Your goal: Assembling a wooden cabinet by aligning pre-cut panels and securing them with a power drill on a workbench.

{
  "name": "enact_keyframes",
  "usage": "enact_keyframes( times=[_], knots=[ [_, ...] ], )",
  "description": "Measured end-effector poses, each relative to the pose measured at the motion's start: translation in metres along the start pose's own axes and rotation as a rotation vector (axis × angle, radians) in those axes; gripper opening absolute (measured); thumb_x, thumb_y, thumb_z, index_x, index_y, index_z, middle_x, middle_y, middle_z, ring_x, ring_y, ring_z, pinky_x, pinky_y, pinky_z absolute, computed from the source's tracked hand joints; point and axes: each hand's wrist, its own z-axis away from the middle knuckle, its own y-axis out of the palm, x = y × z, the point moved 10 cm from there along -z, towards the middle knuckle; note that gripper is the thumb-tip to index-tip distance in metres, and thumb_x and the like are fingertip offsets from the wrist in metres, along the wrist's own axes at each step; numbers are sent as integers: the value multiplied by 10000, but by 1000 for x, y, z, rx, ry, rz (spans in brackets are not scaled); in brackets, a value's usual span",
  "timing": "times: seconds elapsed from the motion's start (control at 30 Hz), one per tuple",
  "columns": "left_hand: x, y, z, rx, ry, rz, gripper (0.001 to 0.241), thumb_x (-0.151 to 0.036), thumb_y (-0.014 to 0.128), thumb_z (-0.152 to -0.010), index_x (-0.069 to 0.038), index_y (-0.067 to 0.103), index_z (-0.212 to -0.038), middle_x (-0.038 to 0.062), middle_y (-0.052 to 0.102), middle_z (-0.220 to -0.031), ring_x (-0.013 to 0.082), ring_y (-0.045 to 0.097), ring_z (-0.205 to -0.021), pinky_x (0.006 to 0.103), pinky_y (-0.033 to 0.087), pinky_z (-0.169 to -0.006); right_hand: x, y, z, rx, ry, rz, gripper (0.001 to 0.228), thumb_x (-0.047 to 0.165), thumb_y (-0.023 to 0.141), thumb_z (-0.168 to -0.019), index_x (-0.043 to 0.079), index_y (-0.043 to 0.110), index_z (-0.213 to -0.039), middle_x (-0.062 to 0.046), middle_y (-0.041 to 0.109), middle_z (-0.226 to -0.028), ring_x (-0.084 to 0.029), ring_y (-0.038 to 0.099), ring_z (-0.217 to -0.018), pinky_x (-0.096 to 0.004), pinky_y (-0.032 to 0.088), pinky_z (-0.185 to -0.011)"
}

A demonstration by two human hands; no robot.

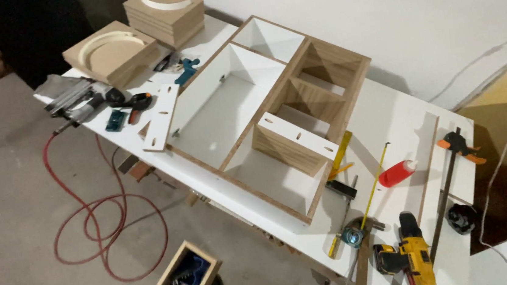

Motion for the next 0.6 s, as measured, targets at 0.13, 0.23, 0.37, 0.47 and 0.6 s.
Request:
enact_keyframes(
  times=[0.13,0.23,0.37,0.47,0.6],
  knots=[
    [-155,4,184,-64,-12,147,527,45,620,-885,71,506,-1398,313,595,-1288,477,654,-1006,524,611,-770,114,-7,20,149,-27,62,370,460,492,-1012,247,744,-1178,69,747,-1012,-52,654,-905,-205,456,-808],
    [-224,53,227,102,223,104,408,-138,677,-921,77,554,-1245,253,634,-1156,372,669,-951,491,637,-839,227,-34,17,30,-320,-17,498,400,524,-1018,149,616,-1438,39,386,-617,-98,333,-508,-282,285,-553],
    [-279,125,241,250,369,98,435,-149,622,-922,-70,498,-1331,156,633,-1176,301,678,-985,438,634,-848,261,-72,-22,-191,-109,-5,763,599,581,-908,84,423,-1448,-78,419,-1172,-242,463,-1042,-397,397,-879],
    [-307,165,244,315,388,114,455,-170,639,-928,-133,454,-1343,128,652,-1171,267,666,-1008,428,629,-844,257,-98,-78,-343,-93,18,527,506,552,-974,73,388,-1228,-93,435,-1195,-258,481,-1056,-408,424,-877],
    [-322,200,245,410,295,128,754,-235,593,-954,-146,152,-1558,229,587,-1352,347,622,-1210,492,595,-1017,264,-128,-127,-439,-78,33,282,330,521,-1040,148,516,-824,20,487,-762,-118,441,-653,-291,374,-594]
  ],
)
